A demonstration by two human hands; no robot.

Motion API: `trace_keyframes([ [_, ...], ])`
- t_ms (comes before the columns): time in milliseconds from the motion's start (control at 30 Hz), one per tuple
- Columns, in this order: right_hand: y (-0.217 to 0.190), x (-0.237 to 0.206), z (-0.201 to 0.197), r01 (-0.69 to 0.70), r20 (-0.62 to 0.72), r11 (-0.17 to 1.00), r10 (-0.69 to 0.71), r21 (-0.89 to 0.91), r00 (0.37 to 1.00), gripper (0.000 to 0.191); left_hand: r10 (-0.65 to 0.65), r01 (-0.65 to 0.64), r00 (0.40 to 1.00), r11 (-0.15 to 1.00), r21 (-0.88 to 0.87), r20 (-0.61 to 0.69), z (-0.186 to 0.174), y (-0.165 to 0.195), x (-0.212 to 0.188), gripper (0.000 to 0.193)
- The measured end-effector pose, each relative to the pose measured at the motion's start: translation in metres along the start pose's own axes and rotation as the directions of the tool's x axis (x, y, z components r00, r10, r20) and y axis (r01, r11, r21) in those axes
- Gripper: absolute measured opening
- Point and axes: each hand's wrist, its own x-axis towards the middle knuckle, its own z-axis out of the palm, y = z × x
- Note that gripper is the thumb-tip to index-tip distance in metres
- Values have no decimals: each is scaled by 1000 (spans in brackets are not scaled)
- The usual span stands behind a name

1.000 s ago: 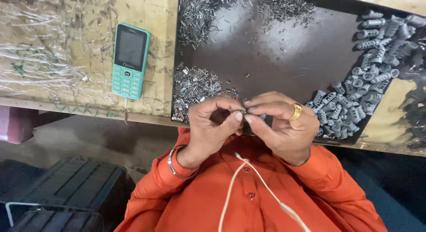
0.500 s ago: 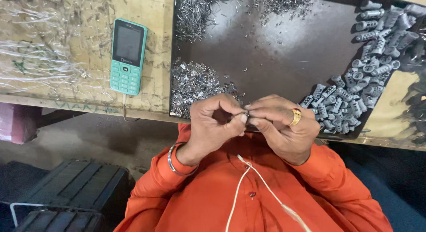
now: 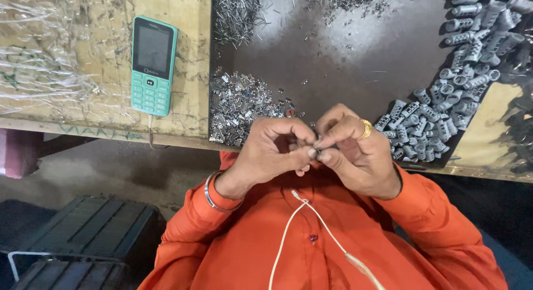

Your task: The person repeatedly picks small metal pins and gray plastic components from a tray, inserts the pins into the components, and places the assembled units back on the tray. The process is repeated continuously throughout the clip.

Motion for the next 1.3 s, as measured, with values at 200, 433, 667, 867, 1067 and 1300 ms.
trace_keyframes([
  [200, -14, 17, 4, 13, 36, 992, -9, -122, 999, 21, 14, -16, 1000, 998, 66, 26, -5, 2, -2, 5],
  [433, -35, 38, -21, 387, 365, 315, -130, -866, 922, 35, 95, -80, 987, 990, 116, -127, -14, 38, -17, 4],
  [667, -14, 7, -10, 60, 60, 903, -38, -426, 997, 25, 127, -112, 992, 948, 297, -29, -3, 22, -5, 7],
  [867, 2, -4, -3, -112, -13, 944, 122, 312, 992, 19, 99, -90, 995, 940, 328, -8, -1, 31, -4, 10],
  [1067, 14, -14, -13, -73, 26, 960, 69, 272, 997, 23, -52, 35, 998, 949, 313, 44, 1, 39, 4, 8],
  [1300, 8, -13, -8, -97, 43, 960, 89, 261, 995, 17, -159, 138, 982, 974, 177, 107, -2, 36, 8, 8],
])
